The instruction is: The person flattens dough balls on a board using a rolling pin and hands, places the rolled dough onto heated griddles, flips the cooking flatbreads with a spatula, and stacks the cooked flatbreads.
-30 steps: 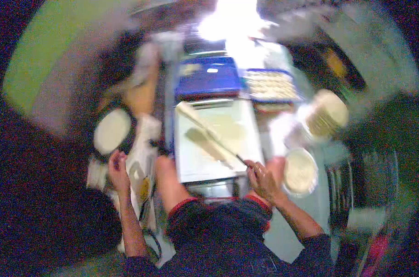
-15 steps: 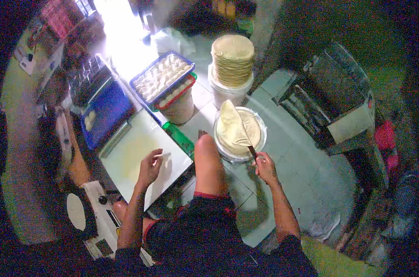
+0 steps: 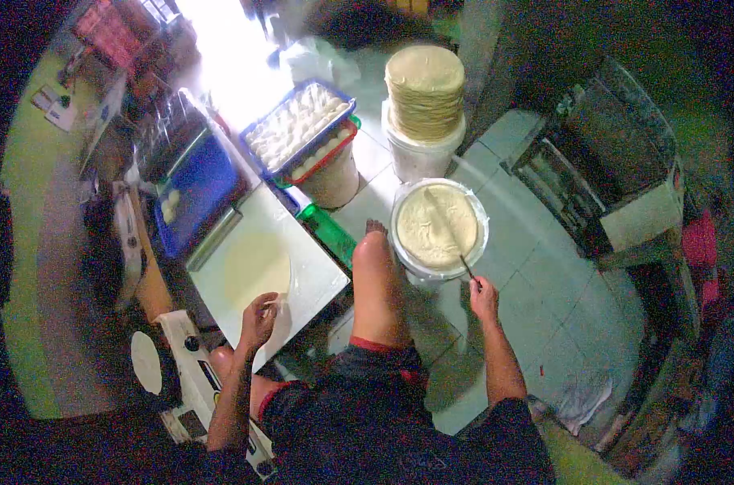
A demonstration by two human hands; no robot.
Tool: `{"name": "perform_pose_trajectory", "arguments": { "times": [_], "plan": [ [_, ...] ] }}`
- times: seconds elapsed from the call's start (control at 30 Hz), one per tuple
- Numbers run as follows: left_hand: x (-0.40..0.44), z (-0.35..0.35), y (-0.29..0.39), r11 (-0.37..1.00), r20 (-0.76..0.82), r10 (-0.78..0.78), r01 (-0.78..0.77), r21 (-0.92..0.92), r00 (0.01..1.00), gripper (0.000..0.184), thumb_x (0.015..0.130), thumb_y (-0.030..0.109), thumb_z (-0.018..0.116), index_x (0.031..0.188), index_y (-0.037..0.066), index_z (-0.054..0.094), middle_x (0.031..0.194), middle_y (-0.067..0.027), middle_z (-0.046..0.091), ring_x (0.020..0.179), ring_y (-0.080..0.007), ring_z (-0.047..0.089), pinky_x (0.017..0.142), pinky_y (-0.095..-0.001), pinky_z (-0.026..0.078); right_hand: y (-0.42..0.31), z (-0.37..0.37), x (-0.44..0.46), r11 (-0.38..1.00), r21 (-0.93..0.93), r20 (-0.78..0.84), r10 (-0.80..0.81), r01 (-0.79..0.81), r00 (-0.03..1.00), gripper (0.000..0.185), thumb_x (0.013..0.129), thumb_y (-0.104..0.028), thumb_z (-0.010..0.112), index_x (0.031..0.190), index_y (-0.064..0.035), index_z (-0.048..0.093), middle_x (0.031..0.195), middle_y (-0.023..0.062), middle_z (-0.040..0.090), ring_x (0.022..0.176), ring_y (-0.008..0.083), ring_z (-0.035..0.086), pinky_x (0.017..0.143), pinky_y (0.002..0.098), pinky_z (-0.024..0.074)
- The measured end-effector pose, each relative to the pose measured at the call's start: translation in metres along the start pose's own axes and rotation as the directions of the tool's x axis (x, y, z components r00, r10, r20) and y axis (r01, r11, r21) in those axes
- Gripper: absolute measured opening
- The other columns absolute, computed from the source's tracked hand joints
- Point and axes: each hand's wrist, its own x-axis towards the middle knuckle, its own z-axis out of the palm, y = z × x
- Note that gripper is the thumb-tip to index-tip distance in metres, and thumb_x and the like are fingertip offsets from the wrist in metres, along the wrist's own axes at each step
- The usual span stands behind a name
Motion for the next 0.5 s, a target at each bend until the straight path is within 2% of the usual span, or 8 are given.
{"name": "perform_pose_trajectory", "arguments": {
  "times": [0.07, 0.17, 0.2, 0.27, 0.33, 0.37, 0.43, 0.5],
  "plan": [
    [-0.002, -0.004, -0.002, 0.982, -0.01, 0.107, -0.104, 0.157, 0.994, 0.029, 0.089, 0.012, 0.067, 0.116, 0.001, 0.064, 0.113, -0.0199, 0.067, 0.104, -0.0343, 0.067, 0.09, -0.041, 0.054, 0.002, 0.004, -0.001, 0.976, 0.132, 0.065, 0.166, -0.173, 0.984, 0.034, 0.099, -0.032, 0.057, 0.094, 0.0009, 0.067, 0.07, 0.0087, 0.067, 0.051, 0.018, 0.062, 0.057, 0.035, 0.0528],
    [-0.015, -0.007, -0.006, 0.907, 0.01, 0.249, -0.237, 0.349, 0.968, 0.033, 0.084, 0.016, 0.072, 0.112, 0.001, 0.064, 0.119, -0.0227, 0.063, 0.108, -0.0389, 0.063, 0.094, -0.0405, 0.052, 0.027, 0.019, 0.006, 0.962, 0.186, 0.052, 0.191, -0.198, 0.98, 0.033, 0.098, -0.032, 0.059, 0.095, -0.0002, 0.067, 0.071, 0.0081, 0.067, 0.051, 0.0175, 0.061, 0.055, 0.035, 0.0517],
    [-0.023, -0.007, -0.011, 0.939, 0.085, 0.127, -0.147, 0.312, 0.988, 0.046, 0.079, 0.021, 0.076, 0.118, 0.003, 0.061, 0.137, -0.0257, 0.051, 0.124, -0.0415, 0.054, 0.101, -0.0493, 0.047, 0.028, 0.025, 0.005, 0.987, 0.119, -0.049, 0.112, -0.106, 0.992, 0.033, 0.097, -0.032, 0.06, 0.094, -0.0003, 0.067, 0.071, 0.0082, 0.067, 0.052, 0.0182, 0.061, 0.055, 0.0354, 0.0514],
    [-0.036, -0.004, -0.025, 0.881, 0.152, 0.152, -0.203, 0.427, 0.977, 0.052, 0.078, 0.022, 0.077, 0.123, 0.005, 0.058, 0.144, -0.0262, 0.043, 0.132, -0.0437, 0.046, 0.105, -0.0571, 0.04, 0.017, 0.046, 0.001, 0.997, -0.039, -0.228, -0.069, 0.061, 0.971, 0.032, 0.097, -0.032, 0.06, 0.093, -0.0005, 0.068, 0.07, 0.0083, 0.066, 0.052, 0.0196, 0.06, 0.055, 0.0363, 0.0508],
    [-0.046, -0.002, -0.038, 0.858, 0.233, 0.093, -0.197, 0.475, 0.968, 0.053, 0.083, 0.021, 0.072, 0.128, 0.004, 0.052, 0.156, -0.0247, 0.025, 0.146, -0.0453, 0.026, 0.109, -0.0688, 0.027, 0.007, 0.061, -0.002, 0.999, 0.02, -0.148, 0.029, -0.027, 0.989, 0.029, 0.096, -0.03, 0.062, 0.103, -0.0019, 0.063, 0.073, 0.0089, 0.065, 0.064, 0.0231, 0.062, 0.064, 0.0388, 0.0509],
    [-0.045, -0.002, -0.046, 0.833, 0.207, 0.129, -0.219, 0.507, 0.97, 0.047, 0.085, 0.02, 0.07, 0.125, 0.004, 0.052, 0.15, -0.0256, 0.033, 0.141, -0.0453, 0.033, 0.11, -0.0677, 0.027, 0.009, 0.072, -0.002, 0.992, 0.034, -0.12, 0.124, -0.12, 0.985, 0.03, 0.095, -0.03, 0.062, 0.107, -0.0024, 0.06, 0.078, 0.0096, 0.065, 0.072, 0.0239, 0.063, 0.07, 0.0389, 0.0511],
    [-0.032, -0.006, -0.058, 0.776, 0.148, 0.213, -0.259, 0.574, 0.966, 0.035, 0.089, 0.018, 0.064, 0.118, 0.002, 0.052, 0.139, -0.0275, 0.047, 0.132, -0.0451, 0.046, 0.11, -0.0656, 0.028, -0.021, 0.068, -0.007, 0.997, -0.069, -0.313, 0.012, -0.035, 0.95, 0.029, 0.094, -0.027, 0.064, 0.109, -0.0031, 0.057, 0.087, 0.0106, 0.064, 0.08, 0.0242, 0.062, 0.074, 0.037, 0.0505],
    [-0.004, -0.033, -0.055, 0.887, 0.149, -0.031, -0.042, 0.461, 0.988, 0.021, 0.093, 0.015, 0.056, 0.108, 0.001, 0.051, 0.106, -0.0267, 0.062, 0.104, -0.0467, 0.06, 0.11, -0.0636, 0.028, -0.066, 0.054, -0.007, 0.994, -0.081, -0.394, -0.094, 0.068, 0.914, 0.029, 0.092, -0.022, 0.067, 0.11, -0.0023, 0.056, 0.094, 0.0126, 0.063, 0.085, 0.0255, 0.062, 0.077, 0.0372, 0.0503]
  ]
}}
